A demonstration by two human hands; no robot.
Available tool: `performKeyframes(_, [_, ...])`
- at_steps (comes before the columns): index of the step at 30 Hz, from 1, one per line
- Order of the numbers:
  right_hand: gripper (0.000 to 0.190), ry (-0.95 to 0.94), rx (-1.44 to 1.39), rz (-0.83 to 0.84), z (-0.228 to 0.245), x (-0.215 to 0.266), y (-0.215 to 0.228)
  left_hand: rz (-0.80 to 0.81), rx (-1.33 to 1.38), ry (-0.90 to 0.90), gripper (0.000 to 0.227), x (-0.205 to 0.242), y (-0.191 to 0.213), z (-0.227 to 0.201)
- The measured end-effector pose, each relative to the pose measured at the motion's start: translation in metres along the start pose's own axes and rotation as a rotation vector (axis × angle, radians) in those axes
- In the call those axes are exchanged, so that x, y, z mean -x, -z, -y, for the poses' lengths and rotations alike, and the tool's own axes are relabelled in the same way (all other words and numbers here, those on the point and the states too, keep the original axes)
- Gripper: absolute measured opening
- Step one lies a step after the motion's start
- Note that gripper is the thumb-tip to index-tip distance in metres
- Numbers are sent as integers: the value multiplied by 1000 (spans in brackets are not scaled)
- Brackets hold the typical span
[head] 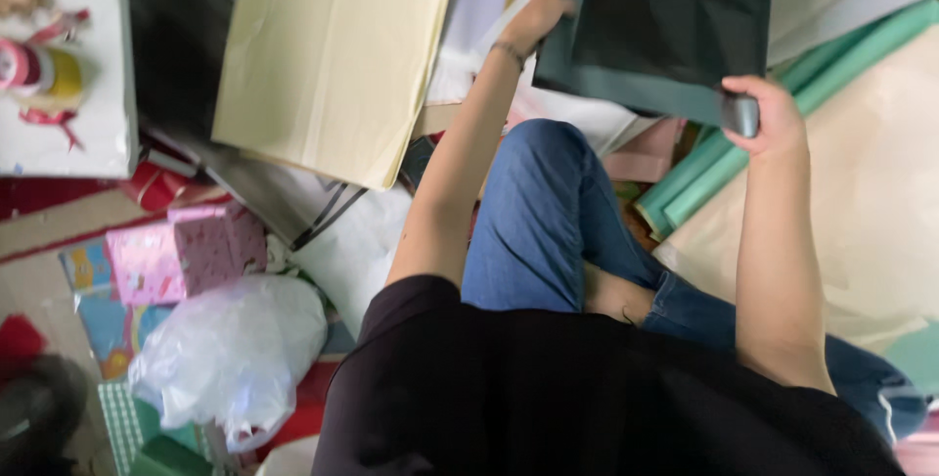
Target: The person sorts through various sheets of colored and patterned wrapping paper by hand, lifting them one by one to see the colors underneath and reorganizing the stack on the floor.
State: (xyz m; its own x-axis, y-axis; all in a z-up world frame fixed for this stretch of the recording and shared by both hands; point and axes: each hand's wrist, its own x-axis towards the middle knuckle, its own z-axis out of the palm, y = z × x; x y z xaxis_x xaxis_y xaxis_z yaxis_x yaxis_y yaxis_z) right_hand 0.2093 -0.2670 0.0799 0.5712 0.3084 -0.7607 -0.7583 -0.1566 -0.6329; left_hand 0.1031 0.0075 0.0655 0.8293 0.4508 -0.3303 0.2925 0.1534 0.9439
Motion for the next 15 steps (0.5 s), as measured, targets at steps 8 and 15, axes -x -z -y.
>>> performKeyframes(8, [43, 102, 189, -164, -75, 67, 122, 79, 9, -15, 57, 52, -125, 71])
performKeyframes(15, [35, 121, 214, -258, -120, 85, 141, 209, -243, 230, 53, 67, -167, 85])
